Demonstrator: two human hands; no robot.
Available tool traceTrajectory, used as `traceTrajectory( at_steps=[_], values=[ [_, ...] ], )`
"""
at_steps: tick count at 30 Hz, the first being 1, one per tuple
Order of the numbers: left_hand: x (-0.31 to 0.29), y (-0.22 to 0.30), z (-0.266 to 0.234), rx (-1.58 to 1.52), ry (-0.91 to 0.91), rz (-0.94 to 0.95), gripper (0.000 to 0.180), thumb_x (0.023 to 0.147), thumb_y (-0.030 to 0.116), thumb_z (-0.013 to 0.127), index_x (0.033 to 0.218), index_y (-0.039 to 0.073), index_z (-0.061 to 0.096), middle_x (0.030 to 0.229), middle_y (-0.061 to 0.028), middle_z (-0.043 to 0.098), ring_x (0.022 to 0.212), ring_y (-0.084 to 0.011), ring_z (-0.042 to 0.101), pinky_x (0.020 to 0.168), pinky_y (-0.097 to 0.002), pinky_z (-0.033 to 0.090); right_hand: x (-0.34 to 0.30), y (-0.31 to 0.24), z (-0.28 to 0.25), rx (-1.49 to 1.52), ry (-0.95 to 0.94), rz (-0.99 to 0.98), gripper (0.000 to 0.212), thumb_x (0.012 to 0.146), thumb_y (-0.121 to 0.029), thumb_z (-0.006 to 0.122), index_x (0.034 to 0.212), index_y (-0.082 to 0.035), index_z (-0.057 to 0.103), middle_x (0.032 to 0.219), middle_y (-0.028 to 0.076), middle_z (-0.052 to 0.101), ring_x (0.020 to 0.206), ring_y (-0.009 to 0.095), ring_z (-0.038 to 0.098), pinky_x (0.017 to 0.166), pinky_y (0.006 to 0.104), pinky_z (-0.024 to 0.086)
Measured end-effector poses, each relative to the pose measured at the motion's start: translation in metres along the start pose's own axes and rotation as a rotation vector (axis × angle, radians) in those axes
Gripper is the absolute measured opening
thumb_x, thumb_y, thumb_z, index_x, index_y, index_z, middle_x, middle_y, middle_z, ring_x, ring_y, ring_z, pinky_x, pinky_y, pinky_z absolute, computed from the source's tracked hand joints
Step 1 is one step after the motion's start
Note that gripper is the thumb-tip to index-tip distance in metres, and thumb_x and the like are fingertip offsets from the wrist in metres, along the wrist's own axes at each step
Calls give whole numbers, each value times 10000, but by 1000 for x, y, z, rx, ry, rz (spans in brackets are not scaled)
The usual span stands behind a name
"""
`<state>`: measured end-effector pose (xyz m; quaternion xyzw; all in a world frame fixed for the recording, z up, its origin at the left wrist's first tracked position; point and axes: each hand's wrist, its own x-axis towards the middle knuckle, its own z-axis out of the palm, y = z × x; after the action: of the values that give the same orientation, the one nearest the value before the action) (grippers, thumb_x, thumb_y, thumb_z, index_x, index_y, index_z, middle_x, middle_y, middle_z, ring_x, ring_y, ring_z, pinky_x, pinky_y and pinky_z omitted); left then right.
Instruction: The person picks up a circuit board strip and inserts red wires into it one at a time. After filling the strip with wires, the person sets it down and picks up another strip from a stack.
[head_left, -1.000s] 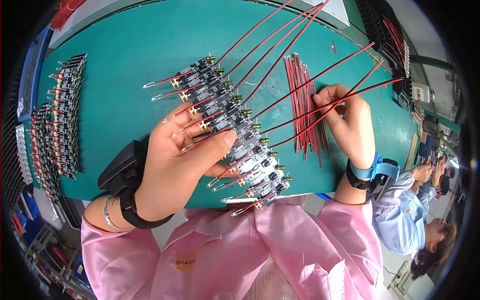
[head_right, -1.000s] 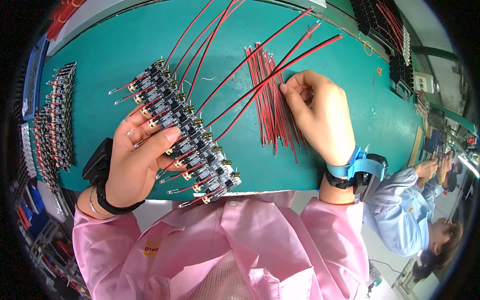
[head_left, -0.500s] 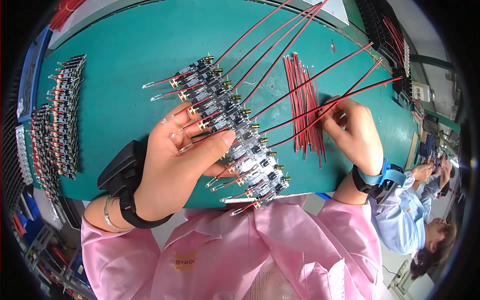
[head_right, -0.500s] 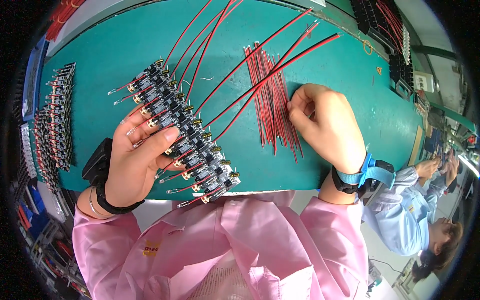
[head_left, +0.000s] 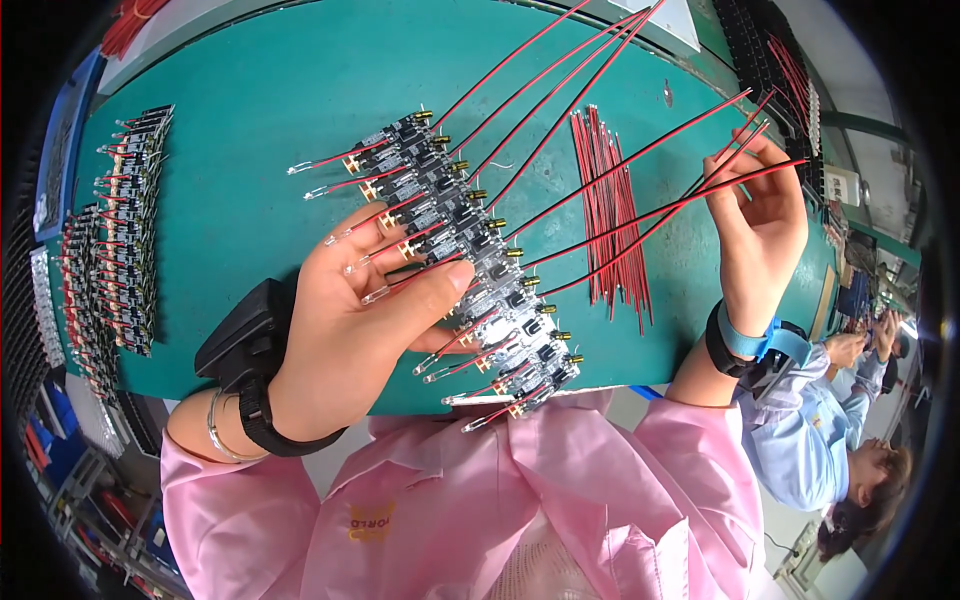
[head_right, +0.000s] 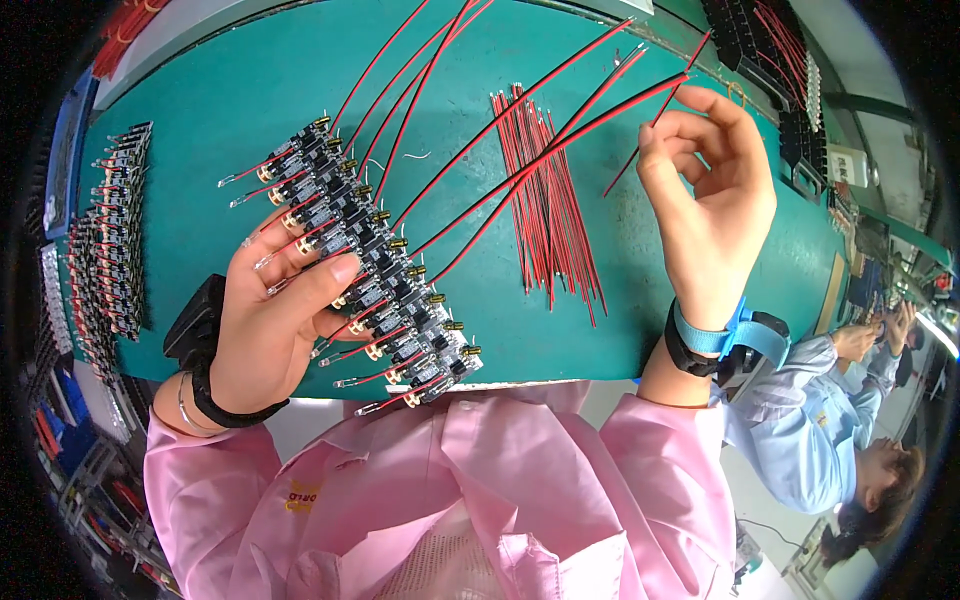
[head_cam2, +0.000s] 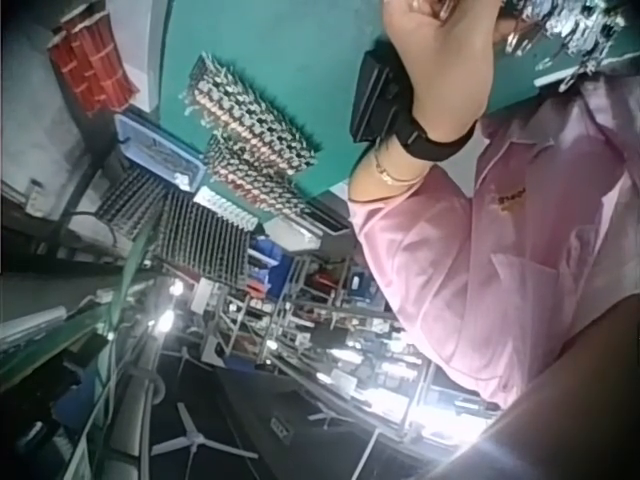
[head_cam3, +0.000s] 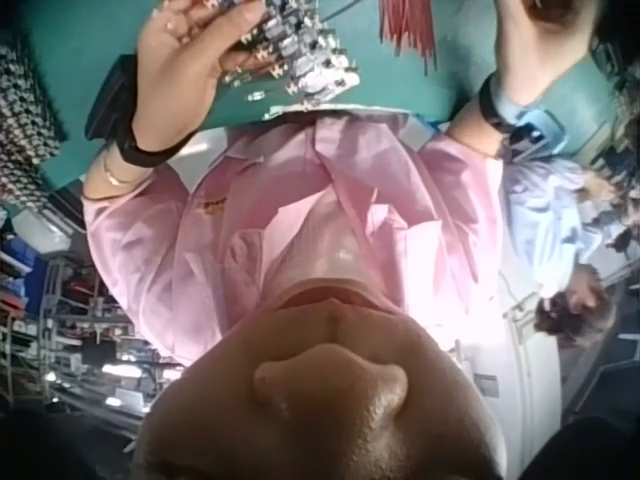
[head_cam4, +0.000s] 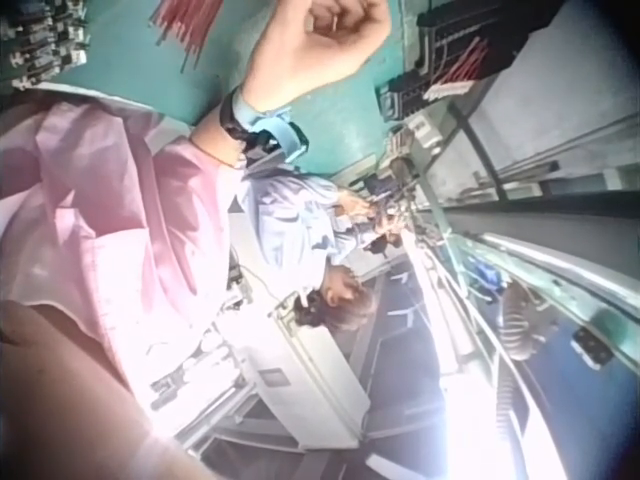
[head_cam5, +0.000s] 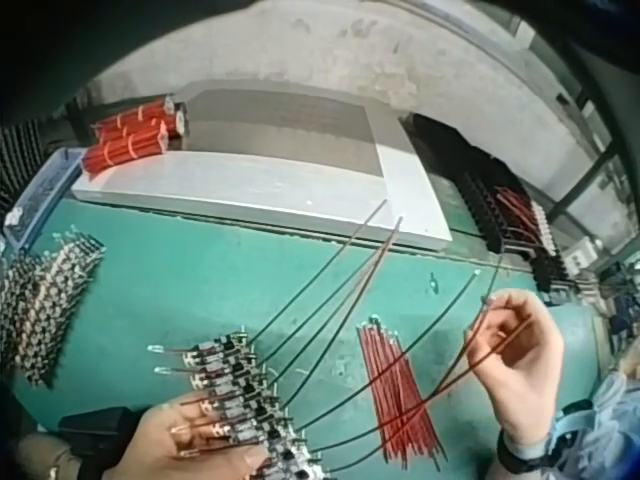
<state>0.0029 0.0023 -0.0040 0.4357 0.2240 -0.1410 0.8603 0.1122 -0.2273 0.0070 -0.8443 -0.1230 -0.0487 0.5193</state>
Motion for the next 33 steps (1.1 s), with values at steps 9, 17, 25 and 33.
traceTrajectory(
  at_steps=[9,17,25,33],
  values=[
    [0,1,0,-9,-7,3,310,762,-34,540,1052,-22,431,964,-86,533,845,-160,564,631,-325,552,2,7,-6,-157,-148,99,115,745,20,576,840,15,510,794,21,540,718,78,510,669,206,413],
    [-2,1,-2,-26,8,-8,297,761,-34,541,1039,-23,437,957,-86,535,836,-161,566,628,-321,551,5,4,-8,-55,-330,241,99,741,33,558,802,5,484,760,39,539,660,99,532,619,215,424],
    [0,1,-2,-34,-4,-13,310,760,-26,551,1047,-21,433,957,-91,536,839,-164,568,628,-315,551,-29,-29,16,586,-427,309,139,696,93,566,795,31,490,730,79,570,663,109,560,615,213,461],
    [0,1,-2,-36,-17,-15,315,765,-23,546,1057,-22,428,968,-93,532,846,-163,566,633,-315,551,-41,-31,26,534,-540,227,179,701,126,563,871,79,534,791,114,572,726,132,562,667,205,461]
  ],
)
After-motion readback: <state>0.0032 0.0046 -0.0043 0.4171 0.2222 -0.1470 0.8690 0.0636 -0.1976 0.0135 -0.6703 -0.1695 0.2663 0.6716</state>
